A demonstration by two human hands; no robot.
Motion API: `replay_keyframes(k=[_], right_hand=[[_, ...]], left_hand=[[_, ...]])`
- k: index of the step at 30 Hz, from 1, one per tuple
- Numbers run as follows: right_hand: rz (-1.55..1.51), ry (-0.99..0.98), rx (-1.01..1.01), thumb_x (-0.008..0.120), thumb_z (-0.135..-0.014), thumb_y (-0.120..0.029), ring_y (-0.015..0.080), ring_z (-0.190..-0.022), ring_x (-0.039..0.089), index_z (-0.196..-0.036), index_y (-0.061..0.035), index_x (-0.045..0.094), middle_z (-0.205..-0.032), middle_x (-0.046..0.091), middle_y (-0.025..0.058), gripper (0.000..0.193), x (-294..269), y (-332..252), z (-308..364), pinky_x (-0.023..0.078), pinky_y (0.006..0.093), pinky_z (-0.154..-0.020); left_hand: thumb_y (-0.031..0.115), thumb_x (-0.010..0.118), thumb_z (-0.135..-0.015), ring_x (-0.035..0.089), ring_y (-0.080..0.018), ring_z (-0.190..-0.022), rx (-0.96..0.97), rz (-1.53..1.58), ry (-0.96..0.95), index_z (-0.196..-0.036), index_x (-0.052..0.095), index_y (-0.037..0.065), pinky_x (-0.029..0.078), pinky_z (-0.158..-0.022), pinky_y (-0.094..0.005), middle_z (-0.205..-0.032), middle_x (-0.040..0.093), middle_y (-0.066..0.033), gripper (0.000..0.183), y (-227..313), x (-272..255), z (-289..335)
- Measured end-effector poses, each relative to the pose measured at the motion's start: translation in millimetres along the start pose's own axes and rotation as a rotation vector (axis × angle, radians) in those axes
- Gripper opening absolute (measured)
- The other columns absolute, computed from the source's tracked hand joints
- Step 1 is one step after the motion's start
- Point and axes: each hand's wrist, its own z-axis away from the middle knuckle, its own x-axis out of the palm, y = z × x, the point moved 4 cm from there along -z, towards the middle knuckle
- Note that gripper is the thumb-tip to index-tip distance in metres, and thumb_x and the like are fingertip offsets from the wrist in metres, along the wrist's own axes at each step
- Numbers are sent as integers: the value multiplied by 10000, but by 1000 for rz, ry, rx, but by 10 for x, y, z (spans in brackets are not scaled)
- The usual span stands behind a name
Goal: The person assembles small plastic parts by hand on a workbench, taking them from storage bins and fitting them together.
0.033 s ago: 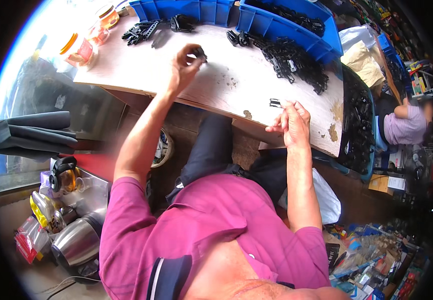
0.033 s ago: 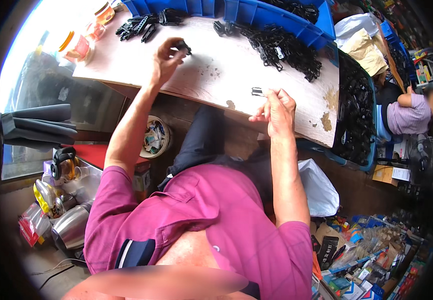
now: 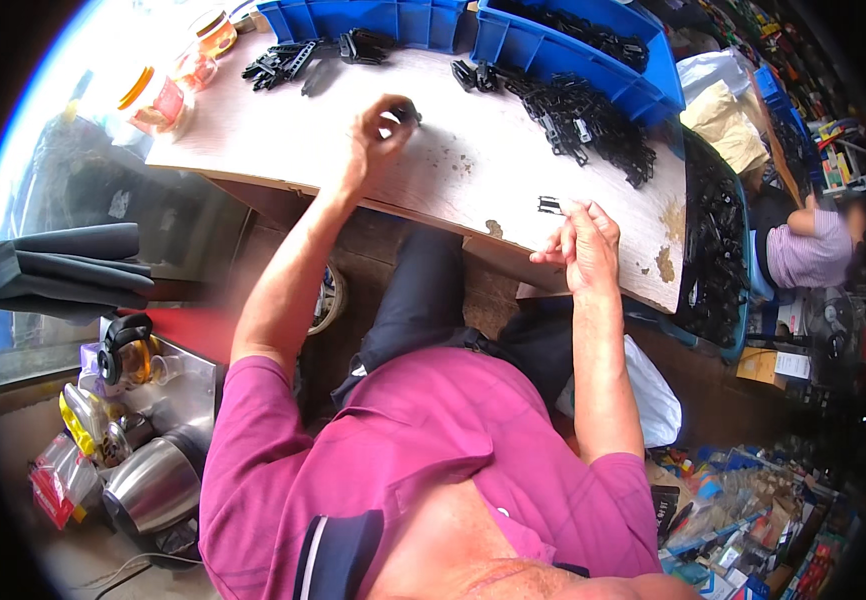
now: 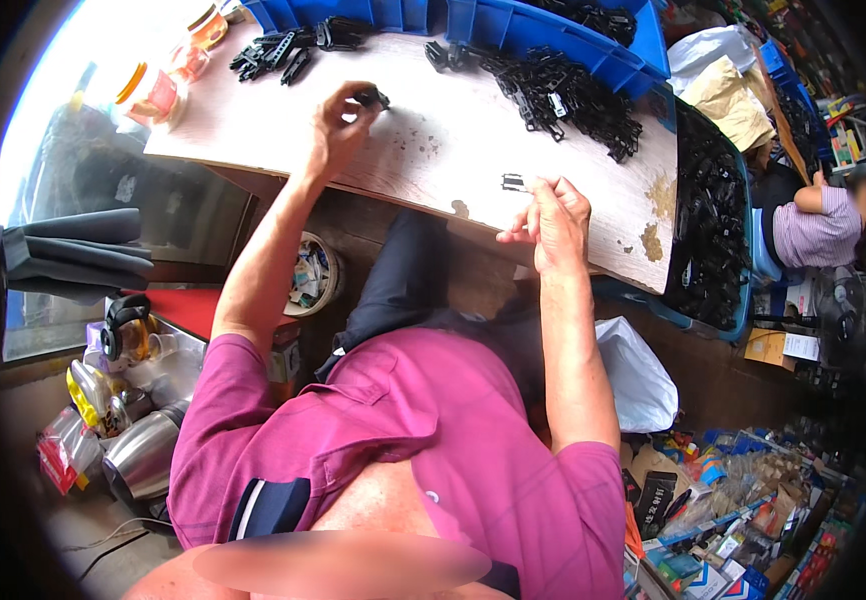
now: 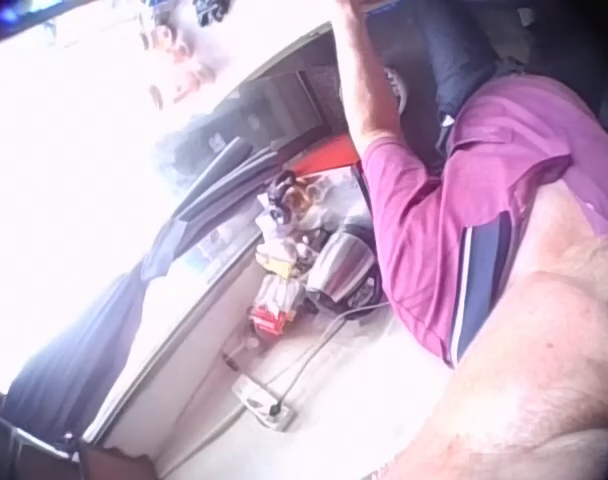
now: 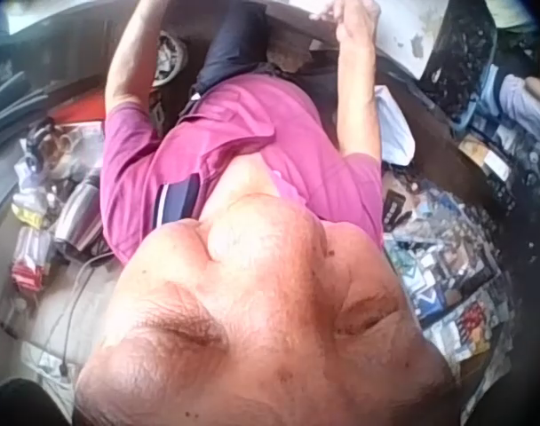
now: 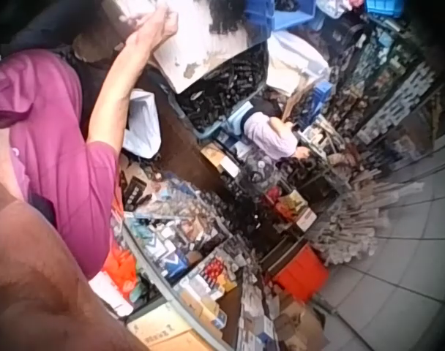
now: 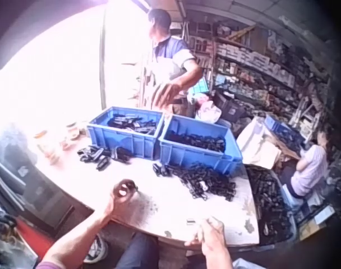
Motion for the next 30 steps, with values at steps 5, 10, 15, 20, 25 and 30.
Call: replay_keyframes(k=[5,10,15,20,25,30], right_hand=[[-18,24,-5,604,-908,-187,135,-396,546,-838,-67,559,-437,425,-11,146,-10,0,7,558,371,-400],[-77,26,-45,593,-900,-177,169,-429,539,-731,-88,525,-443,406,3,203,-35,-15,-39,582,468,-476],[-79,-3,-66,609,-893,-180,170,-421,528,-757,-91,530,-446,414,6,180,73,-61,-79,576,462,-474],[-81,2,-122,658,-871,-160,142,-367,487,-815,-37,588,-454,434,-8,152,136,-9,-106,456,284,-400],[-70,2,-140,674,-867,-147,123,-359,441,-818,-46,595,-458,433,-17,137,157,56,-119,429,263,-406],[-33,36,-116,674,-868,-147,112,-355,419,-815,-51,593,-463,431,-19,136,185,87,-102,428,261,-406]], left_hand=[[100,622,-821,598,-117,-732,-155,-88,-64,-1030,621,52,494,-689,-271,-859,648,-47,215,190,303,254],[107,629,-826,610,-123,-703,-355,386,-196,-1053,585,0,518,-621,-265,-819,624,-68,256,413,775,461],[89,662,-850,601,-97,-689,-470,594,-295,-1103,575,24,517,-566,-234,-819,599,-32,275,686,1100,604],[60,642,-865,565,-73,-675,-391,606,-330,-1113,584,23,507,-558,-228,-816,585,-15,257,700,1161,636],[47,626,-868,548,-77,-652,-376,522,-381,-1148,575,2,496,-562,-231,-795,575,-16,289,738,1203,632],[115,650,-874,543,-58,-620,-313,470,-360,-1136,615,30,487,-529,-233,-766,598,2,278,719,1194,658]])
